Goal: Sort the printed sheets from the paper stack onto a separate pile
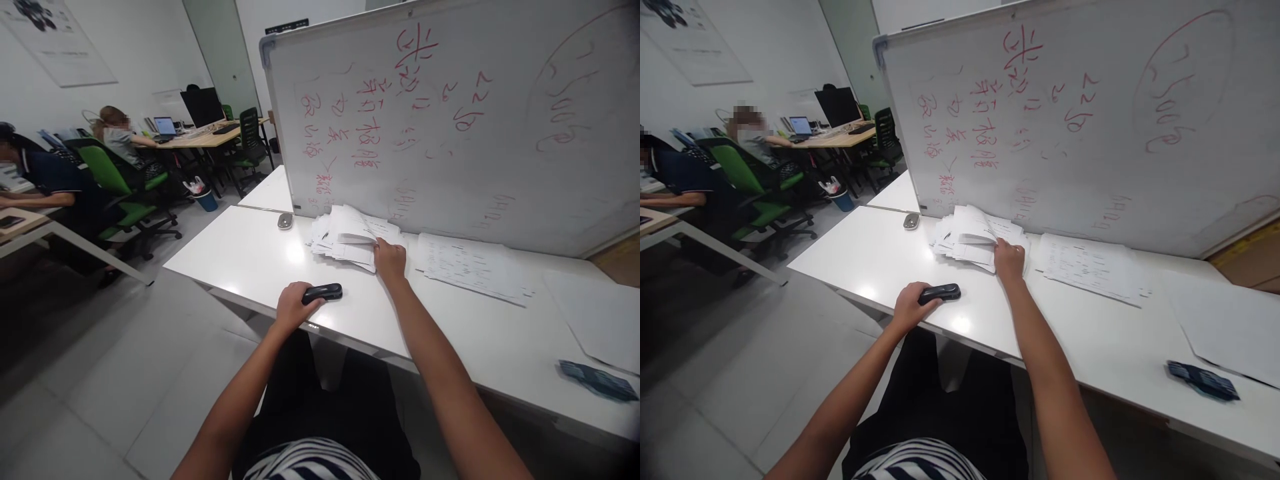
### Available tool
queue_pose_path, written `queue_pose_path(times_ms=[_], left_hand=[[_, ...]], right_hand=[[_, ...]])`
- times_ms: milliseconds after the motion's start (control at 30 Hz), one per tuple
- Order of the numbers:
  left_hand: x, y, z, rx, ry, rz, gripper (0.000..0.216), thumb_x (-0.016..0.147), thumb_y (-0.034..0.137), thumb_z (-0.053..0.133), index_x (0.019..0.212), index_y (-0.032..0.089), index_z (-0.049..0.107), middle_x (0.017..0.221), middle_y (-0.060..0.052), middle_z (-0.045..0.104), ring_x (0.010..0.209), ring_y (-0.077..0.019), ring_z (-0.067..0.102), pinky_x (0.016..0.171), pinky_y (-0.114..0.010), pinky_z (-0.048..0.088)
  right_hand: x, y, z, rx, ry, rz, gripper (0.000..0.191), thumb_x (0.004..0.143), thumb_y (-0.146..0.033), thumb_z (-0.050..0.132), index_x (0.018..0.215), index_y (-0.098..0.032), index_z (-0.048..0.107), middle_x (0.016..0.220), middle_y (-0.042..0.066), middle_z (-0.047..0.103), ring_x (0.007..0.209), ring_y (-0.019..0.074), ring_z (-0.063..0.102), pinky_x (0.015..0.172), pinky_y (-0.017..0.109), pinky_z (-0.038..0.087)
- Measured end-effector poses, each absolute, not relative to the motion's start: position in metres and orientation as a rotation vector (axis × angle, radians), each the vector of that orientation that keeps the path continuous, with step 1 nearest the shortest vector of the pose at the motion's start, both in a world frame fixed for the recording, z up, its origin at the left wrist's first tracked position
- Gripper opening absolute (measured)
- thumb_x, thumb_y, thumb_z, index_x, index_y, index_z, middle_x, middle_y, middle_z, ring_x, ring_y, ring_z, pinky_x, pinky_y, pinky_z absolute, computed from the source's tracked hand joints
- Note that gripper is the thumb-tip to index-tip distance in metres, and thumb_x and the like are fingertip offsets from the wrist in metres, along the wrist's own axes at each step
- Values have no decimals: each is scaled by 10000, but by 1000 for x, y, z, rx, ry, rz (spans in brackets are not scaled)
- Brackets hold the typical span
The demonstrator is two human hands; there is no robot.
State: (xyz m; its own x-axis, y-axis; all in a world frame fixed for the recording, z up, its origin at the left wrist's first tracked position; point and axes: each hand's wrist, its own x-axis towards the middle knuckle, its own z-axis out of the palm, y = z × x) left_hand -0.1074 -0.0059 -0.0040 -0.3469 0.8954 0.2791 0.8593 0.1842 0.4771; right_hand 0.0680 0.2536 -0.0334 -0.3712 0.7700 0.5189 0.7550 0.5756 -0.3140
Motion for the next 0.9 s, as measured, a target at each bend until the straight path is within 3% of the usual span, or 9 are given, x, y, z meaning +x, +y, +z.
queue_pose_path(times_ms=[100, 333, 433, 533, 667, 800, 900], left_hand=[[-108, -6, -5, 1759, 2364, 878, 342, 788, 522, 616, 952, 222, 600, 920, -43, 649, 883, -219, 589, 732, -336, 458], [-108, -7, -8, 1727, 2429, 982, 299, 789, 474, 629, 946, 224, 582, 941, -46, 648, 937, -232, 573, 786, -358, 463], [-108, -8, -14, 1730, 2472, 1150, 319, 813, 410, 615, 1065, 222, 563, 1089, -73, 631, 1092, -250, 535, 927, -395, 437], [-109, -8, -23, 1688, 2558, 1250, 326, 856, 291, 544, 1174, 224, 525, 1231, -87, 581, 1254, -272, 437, 1042, -455, 359], [-116, -7, -28, 1634, 2602, 1319, 385, 848, 137, 443, 1224, 211, 492, 1341, -107, 490, 1357, -280, 315, 1098, -505, 288], [-110, -18, -25, 1725, 2523, 1378, 382, 861, 238, 497, 1236, 177, 460, 1407, -159, 377, 1397, -304, 227, 1126, -528, 237], [-81, -44, -30, 1651, 2364, 1499, 387, 885, 342, 506, 1238, 197, 442, 1377, -156, 395, 1366, -280, 288, 1126, -503, 256]], right_hand=[[70, 253, -34, -1211, -2158, -14, 411, 927, -170, 290, 1163, -114, 621, 890, 138, 717, 857, 224, 637, 961, 384, 310], [80, 243, -21, -1155, -2136, -34, 436, 938, -189, 272, 1202, -138, 615, 925, 105, 730, 840, 206, 651, 1033, 394, 286], [86, 227, 0, -1030, -2171, -64, 453, 940, -181, 260, 1267, -167, 573, 1129, 91, 693, 1012, 201, 641, 1080, 403, 247], [97, 190, 18, -974, -2177, -121, 444, 925, -178, 301, 1281, -221, 562, 1340, 58, 570, 1285, 230, 480, 1120, 469, 184], [127, 111, 9, -997, -2175, -156, 411, 906, -173, 361, 1225, -270, 601, 1386, 29, 524, 1368, 235, 374, 1129, 504, 189], [166, 34, -28, -1162, -2138, -95, 417, 881, -145, 379, 1178, -299, 628, 1304, 30, 597, 1310, 235, 458, 1114, 516, 244], [190, -6, -50, -1288, -2130, -16, 451, 858, -129, 382, 1184, -319, 630, 1305, 24, 596, 1313, 247, 453, 1114, 546, 241]])
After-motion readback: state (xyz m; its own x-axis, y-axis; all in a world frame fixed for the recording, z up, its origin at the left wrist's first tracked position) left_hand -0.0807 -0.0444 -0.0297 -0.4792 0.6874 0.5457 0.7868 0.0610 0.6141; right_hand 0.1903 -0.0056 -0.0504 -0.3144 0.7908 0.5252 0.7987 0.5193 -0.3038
